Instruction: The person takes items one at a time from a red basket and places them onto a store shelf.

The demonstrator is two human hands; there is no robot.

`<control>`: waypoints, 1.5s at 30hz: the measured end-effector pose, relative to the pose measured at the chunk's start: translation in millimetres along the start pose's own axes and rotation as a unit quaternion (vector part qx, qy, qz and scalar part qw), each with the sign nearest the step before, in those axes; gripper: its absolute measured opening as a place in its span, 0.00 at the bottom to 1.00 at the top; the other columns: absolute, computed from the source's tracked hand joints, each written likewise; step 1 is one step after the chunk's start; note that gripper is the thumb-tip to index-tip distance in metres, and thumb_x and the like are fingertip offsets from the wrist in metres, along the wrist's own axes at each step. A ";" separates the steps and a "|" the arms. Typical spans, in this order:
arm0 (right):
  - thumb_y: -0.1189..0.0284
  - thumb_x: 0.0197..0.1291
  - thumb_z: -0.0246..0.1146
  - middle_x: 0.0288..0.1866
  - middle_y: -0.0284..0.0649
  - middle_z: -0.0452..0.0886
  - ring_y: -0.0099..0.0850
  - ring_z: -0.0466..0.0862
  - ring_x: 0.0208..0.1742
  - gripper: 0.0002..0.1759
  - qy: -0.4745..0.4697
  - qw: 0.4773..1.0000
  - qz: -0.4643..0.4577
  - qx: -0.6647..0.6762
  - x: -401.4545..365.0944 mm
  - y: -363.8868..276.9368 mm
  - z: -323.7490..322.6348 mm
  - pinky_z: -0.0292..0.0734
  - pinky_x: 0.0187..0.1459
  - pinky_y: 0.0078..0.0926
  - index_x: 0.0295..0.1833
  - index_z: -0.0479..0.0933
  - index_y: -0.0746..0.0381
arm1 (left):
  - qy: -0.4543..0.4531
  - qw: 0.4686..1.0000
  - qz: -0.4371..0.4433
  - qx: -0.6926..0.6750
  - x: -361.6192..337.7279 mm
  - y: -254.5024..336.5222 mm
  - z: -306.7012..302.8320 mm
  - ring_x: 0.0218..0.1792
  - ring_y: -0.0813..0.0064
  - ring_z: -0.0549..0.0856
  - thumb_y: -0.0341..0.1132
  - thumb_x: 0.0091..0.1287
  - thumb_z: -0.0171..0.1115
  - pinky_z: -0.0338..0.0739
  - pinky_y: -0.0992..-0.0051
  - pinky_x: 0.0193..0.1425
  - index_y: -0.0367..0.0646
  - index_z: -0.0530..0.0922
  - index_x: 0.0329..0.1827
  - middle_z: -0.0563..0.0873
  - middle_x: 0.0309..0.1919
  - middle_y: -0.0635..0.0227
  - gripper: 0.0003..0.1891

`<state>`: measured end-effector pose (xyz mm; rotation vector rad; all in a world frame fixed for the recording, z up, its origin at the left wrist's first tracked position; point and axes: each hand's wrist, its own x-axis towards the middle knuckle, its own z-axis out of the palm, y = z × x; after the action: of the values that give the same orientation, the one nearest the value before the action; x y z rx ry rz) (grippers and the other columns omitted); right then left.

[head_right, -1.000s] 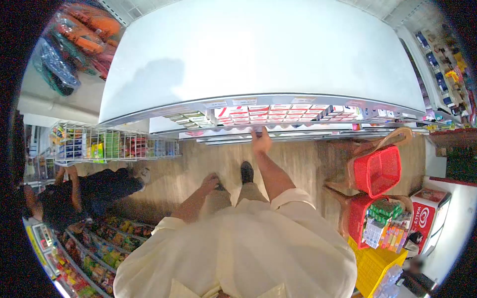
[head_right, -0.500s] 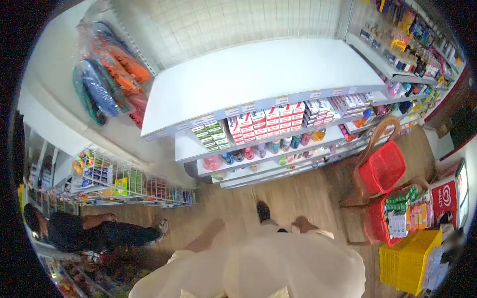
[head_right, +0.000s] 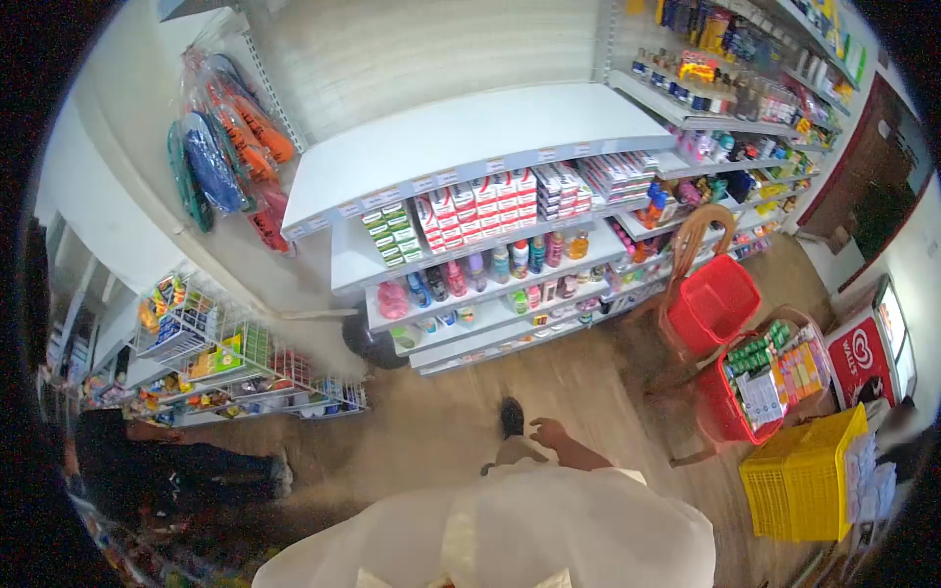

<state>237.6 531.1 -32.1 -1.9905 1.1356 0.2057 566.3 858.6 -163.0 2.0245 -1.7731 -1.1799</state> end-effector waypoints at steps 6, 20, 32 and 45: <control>0.62 0.45 0.63 0.49 0.44 0.77 0.37 0.76 0.52 0.23 -0.064 0.989 0.105 -0.084 -74.9 20.1 -25.4 0.71 0.52 0.34 0.50 0.76 0.54 | 0.032 0.989 0.136 0.051 16.2 11.0 3.8 0.39 0.70 0.81 0.35 0.57 0.53 0.76 0.72 0.39 0.41 0.77 0.45 0.82 0.35 0.65 0.14; 0.62 0.46 0.63 0.34 0.39 0.82 0.32 0.81 0.36 0.22 0.010 0.995 0.103 0.011 -121.4 232.5 -81.0 0.75 0.42 0.32 0.50 0.76 0.55 | -0.131 0.958 -0.198 0.163 85.2 123.0 47.0 0.39 0.67 0.82 0.33 0.52 0.58 0.76 0.73 0.45 0.41 0.77 0.44 0.83 0.37 0.62 0.15; 0.62 0.49 0.61 0.39 0.41 0.82 0.36 0.80 0.40 0.21 0.079 0.996 0.049 -0.013 -178.0 453.7 -68.3 0.74 0.46 0.31 0.50 0.76 0.54 | 0.139 0.851 -0.412 -0.294 119.3 368.7 51.9 0.39 0.68 0.83 0.38 0.50 0.60 0.76 0.70 0.43 0.43 0.78 0.46 0.84 0.35 0.61 0.19; 0.61 0.49 0.60 0.50 0.34 0.78 0.34 0.78 0.48 0.19 0.102 0.981 0.165 0.027 -283.1 465.8 -50.2 0.71 0.53 0.26 0.49 0.78 0.48 | -0.003 0.978 -0.157 -0.137 235.1 347.1 103.9 0.39 0.67 0.82 0.41 0.45 0.63 0.74 0.72 0.46 0.45 0.81 0.35 0.84 0.36 0.63 0.14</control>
<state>-301.4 556.1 -124.6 -1.7958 1.5879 0.1404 229.9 591.7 -117.1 2.1797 -1.2359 -1.4274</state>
